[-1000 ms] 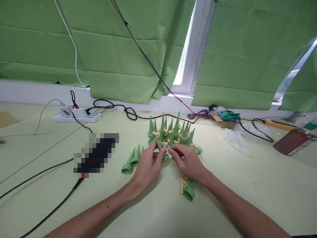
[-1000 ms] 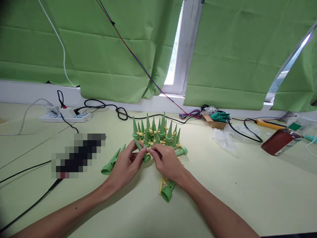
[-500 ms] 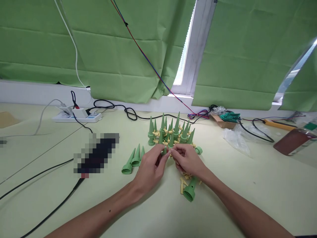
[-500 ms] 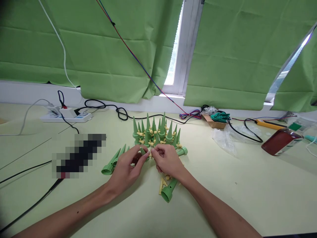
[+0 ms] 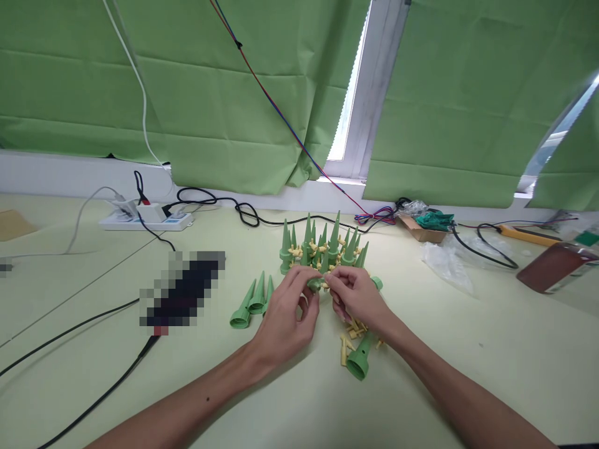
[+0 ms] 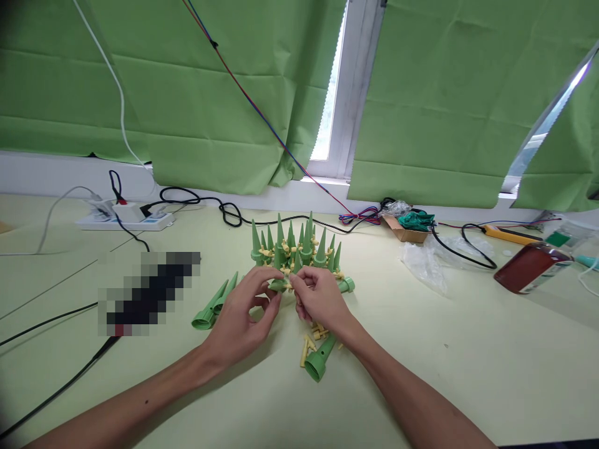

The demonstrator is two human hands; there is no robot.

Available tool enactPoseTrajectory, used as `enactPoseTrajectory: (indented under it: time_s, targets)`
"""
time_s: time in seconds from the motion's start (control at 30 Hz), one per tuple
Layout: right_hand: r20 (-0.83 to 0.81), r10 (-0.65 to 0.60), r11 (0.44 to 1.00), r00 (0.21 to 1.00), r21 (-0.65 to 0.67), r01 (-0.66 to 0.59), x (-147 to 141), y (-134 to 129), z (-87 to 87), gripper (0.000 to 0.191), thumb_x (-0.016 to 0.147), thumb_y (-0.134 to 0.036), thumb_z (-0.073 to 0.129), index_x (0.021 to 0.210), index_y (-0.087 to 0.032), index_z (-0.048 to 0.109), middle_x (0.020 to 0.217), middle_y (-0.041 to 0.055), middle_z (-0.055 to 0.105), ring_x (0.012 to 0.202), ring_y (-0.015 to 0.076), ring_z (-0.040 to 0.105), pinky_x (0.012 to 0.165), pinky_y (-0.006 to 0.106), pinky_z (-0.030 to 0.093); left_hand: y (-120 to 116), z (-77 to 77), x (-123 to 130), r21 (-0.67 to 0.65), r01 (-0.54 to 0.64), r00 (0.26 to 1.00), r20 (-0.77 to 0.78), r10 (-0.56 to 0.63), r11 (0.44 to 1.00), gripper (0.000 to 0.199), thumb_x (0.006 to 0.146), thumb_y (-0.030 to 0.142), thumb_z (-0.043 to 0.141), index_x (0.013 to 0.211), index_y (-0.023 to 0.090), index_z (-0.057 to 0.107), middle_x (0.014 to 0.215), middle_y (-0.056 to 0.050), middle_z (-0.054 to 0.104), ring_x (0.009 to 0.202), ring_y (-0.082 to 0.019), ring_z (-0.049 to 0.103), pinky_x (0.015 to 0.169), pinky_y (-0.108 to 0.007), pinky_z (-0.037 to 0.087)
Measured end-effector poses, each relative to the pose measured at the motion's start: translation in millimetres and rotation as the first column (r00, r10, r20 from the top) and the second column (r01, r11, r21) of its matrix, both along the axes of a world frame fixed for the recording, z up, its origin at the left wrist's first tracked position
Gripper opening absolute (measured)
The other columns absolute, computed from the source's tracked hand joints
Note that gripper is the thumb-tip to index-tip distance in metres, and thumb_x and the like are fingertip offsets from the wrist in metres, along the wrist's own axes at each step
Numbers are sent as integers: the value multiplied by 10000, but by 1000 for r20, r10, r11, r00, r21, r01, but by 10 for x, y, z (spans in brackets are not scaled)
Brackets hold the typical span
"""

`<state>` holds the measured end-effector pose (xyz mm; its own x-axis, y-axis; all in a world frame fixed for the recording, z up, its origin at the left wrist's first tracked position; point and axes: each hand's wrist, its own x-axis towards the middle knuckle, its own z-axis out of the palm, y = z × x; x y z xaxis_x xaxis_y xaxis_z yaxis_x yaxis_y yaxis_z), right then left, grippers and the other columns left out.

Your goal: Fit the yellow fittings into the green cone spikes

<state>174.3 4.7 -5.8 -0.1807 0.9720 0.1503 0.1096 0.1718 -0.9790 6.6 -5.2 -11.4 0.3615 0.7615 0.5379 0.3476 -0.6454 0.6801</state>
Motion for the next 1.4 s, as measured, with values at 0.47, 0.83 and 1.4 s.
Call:
enactPoseTrajectory:
  time_s: [0.47,0.83,1.4]
  targets:
    - [48,-109,963,993,252,93,-5,-43,14,312,959,-411,516,721,-210,500,513,-61,458,399,99,458,419,225,380,25,68,2,-312,-138,977,116,182,940,250,980,444,433,1136,254,475,767,26,498,563,-106,444,483,-218,339]
    - [63,-82,971,995,229,66,-7,-49,13,298,962,-377,517,721,-204,506,521,-60,449,420,101,452,444,229,378,48,5,10,-377,-34,991,110,81,925,258,985,472,415,1147,275,454,645,64,384,539,-109,384,492,-225,291]
    - [-24,-61,995,998,83,63,-12,-6,-3,347,932,-420,554,674,-202,473,392,-86,427,333,75,356,378,206,282,24,-23,3,-120,-67,995,-77,58,991,224,974,280,467,1197,270,450,761,37,563,660,-131,540,621,-248,423]
